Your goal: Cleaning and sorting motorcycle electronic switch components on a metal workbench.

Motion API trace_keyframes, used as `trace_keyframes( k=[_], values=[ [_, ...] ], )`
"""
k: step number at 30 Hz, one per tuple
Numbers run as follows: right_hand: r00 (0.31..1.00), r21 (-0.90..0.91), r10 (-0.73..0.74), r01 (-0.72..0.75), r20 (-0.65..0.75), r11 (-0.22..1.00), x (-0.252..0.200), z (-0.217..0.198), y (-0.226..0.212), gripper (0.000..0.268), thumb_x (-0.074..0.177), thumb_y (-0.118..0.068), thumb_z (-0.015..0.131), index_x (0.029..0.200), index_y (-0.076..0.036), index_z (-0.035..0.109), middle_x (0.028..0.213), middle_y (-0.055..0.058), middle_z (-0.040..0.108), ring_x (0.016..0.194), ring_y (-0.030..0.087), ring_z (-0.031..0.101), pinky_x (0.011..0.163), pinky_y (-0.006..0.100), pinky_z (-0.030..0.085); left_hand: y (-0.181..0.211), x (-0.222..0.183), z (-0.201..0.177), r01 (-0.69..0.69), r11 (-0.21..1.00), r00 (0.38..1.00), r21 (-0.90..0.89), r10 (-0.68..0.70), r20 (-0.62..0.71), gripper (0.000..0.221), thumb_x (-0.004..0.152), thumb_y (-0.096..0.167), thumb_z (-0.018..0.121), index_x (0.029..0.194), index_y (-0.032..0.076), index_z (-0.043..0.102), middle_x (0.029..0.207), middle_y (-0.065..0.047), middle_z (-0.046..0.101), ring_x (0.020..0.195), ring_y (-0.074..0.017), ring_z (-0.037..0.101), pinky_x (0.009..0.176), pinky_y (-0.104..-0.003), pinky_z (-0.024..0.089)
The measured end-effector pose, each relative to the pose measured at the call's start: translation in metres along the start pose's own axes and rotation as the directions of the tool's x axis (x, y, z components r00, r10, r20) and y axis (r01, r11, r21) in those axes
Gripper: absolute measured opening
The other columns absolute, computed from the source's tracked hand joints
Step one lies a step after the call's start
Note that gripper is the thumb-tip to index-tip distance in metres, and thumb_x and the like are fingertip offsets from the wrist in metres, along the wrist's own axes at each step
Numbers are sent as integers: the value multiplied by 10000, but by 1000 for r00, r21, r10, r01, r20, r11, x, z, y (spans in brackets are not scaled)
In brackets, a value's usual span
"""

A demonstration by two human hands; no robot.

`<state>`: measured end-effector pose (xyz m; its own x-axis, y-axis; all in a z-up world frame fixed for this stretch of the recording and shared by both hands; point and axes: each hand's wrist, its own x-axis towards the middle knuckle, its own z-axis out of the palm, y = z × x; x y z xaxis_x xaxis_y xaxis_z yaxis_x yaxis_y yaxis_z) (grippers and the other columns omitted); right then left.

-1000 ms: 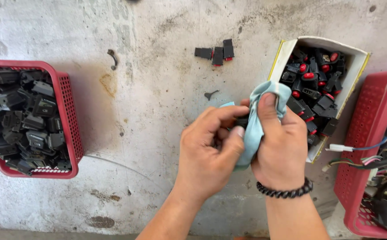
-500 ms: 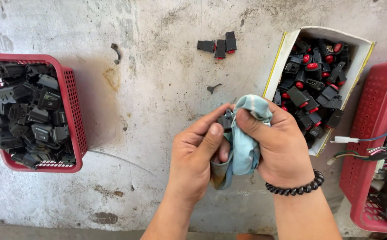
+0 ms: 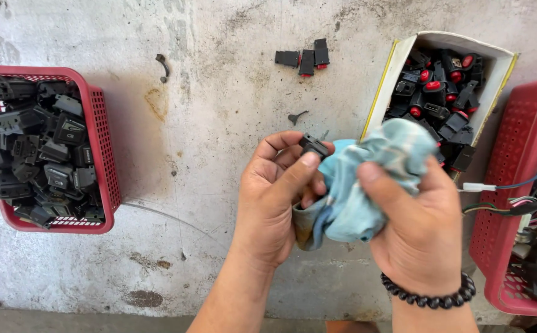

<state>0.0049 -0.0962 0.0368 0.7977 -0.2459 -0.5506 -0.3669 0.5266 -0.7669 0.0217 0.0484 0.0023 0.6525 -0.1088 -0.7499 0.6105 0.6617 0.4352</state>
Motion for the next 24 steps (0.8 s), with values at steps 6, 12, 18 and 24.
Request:
trace_keyframes(
  k=[6, 12, 18, 24],
  values=[
    [942, -54, 177, -169, 285, 984, 12, -5, 11, 248, 951, -60, 751, 1169, 22, 668, 990, 107, 716, 803, 232, 715, 688, 391, 619, -7, -3, -16, 0, 994, 993, 109, -13, 120, 235, 903, 77, 801, 1061, 15, 638, 834, -49, 695, 614, -74, 598, 510, -209, 441],
    [921, 279, 185, -288, 344, 916, 16, 1, 14, 209, 1091, -159, 707, 1123, 47, 706, 956, 141, 739, 780, 239, 722, 678, 376, 609, -4, -6, -5, 19, 999, 997, -29, -17, 78, 252, 887, 97, 794, 1065, 50, 622, 858, -41, 701, 641, -82, 629, 539, -207, 462],
    [996, -188, 89, -87, 1, 978, 9, -25, 5, 196, 1016, -89, 668, 1168, 32, 685, 1090, 82, 717, 926, 153, 669, 814, 314, 550, -16, -5, 5, -39, 988, 991, 152, 18, 133, 344, 855, 110, 817, 1132, 29, 629, 898, -18, 685, 720, -65, 618, 596, -208, 489],
    [981, -84, 189, -191, -36, 978, 19, -71, -11, 134, 1028, -37, 655, 1143, 22, 689, 1069, 103, 723, 928, 167, 692, 830, 314, 557, -24, 3, 37, -116, 874, 983, 471, 33, 180, 340, 856, 160, 839, 1137, 15, 716, 826, -4, 675, 677, -48, 557, 579, -223, 476]
  ],
)
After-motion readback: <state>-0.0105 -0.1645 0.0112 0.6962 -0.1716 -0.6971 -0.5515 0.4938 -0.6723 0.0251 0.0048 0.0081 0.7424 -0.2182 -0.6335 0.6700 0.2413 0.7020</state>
